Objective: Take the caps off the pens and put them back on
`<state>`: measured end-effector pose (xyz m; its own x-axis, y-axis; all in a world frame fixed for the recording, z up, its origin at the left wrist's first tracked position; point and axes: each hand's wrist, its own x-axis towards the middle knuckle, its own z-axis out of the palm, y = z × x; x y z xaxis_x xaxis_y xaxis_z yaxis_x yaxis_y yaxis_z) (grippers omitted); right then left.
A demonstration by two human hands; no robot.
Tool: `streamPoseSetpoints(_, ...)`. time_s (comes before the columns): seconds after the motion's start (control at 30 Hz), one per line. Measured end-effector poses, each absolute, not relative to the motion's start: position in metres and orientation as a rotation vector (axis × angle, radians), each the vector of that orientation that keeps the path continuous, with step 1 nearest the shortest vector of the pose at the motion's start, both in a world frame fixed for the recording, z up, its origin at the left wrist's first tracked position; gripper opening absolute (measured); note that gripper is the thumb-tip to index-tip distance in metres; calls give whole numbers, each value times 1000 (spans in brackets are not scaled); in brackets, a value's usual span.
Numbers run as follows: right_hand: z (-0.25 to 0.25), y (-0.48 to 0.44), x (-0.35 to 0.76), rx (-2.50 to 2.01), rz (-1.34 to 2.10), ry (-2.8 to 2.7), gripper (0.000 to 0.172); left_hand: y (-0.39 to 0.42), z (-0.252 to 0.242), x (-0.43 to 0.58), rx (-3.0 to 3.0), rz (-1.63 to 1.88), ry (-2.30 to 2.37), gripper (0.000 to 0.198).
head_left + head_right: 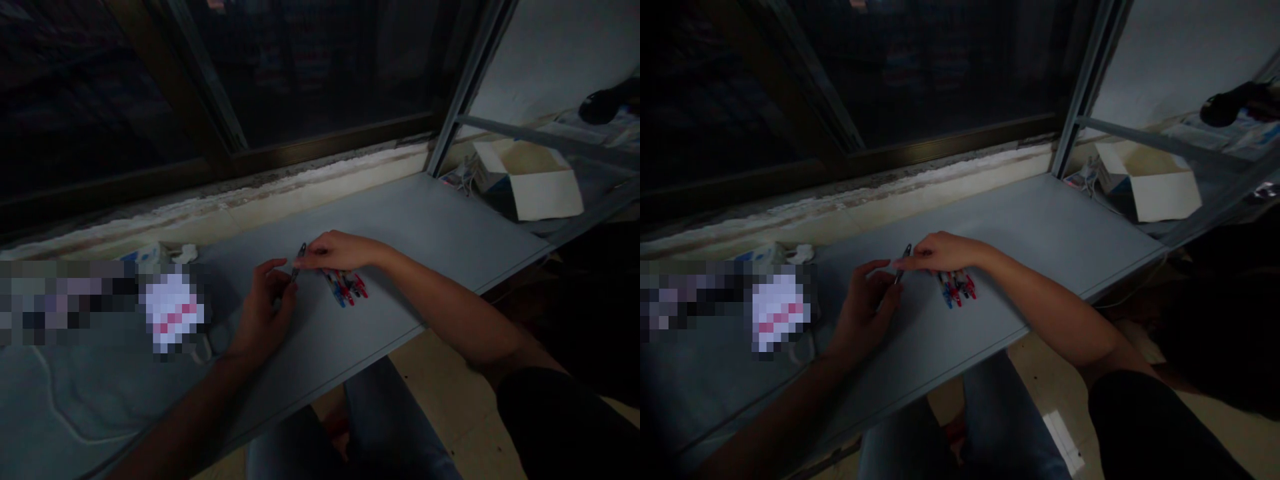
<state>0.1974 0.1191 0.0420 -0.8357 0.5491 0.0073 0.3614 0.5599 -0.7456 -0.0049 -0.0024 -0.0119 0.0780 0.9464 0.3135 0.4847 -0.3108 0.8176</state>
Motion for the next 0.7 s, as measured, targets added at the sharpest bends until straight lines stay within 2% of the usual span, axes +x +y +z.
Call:
streamPoseSetpoints(0.1, 35, 112, 190, -641, 1467, -2427, 67, -8, -11, -2, 1844, 1177, 1278, 34)
streamPoseSetpoints(0.2, 28, 109, 184, -584, 1674, -2276, 65, -12, -6, 1, 1870, 1123, 1306, 38)
streamPoseSetpoints(0.27, 26, 109, 182, -621, 1681, -2170, 62, -11, -2, 1, 1932, 1056, 1418, 41)
streamPoseSetpoints(0.37, 28, 112, 182, -679, 1674, -2012, 61, -8, 3, -1, 2014, 843, 1598, 30)
streamPoseSetpoints(0.5, 28, 115, 184, -601, 1746, -1984, 58, -8, 8, -2, 2028, 657, 1684, 37)
streamPoseSetpoints(0.7, 31, 118, 193, -366, 1839, -2111, 55, -12, 8, -5, 2008, 518, 1424, 50)
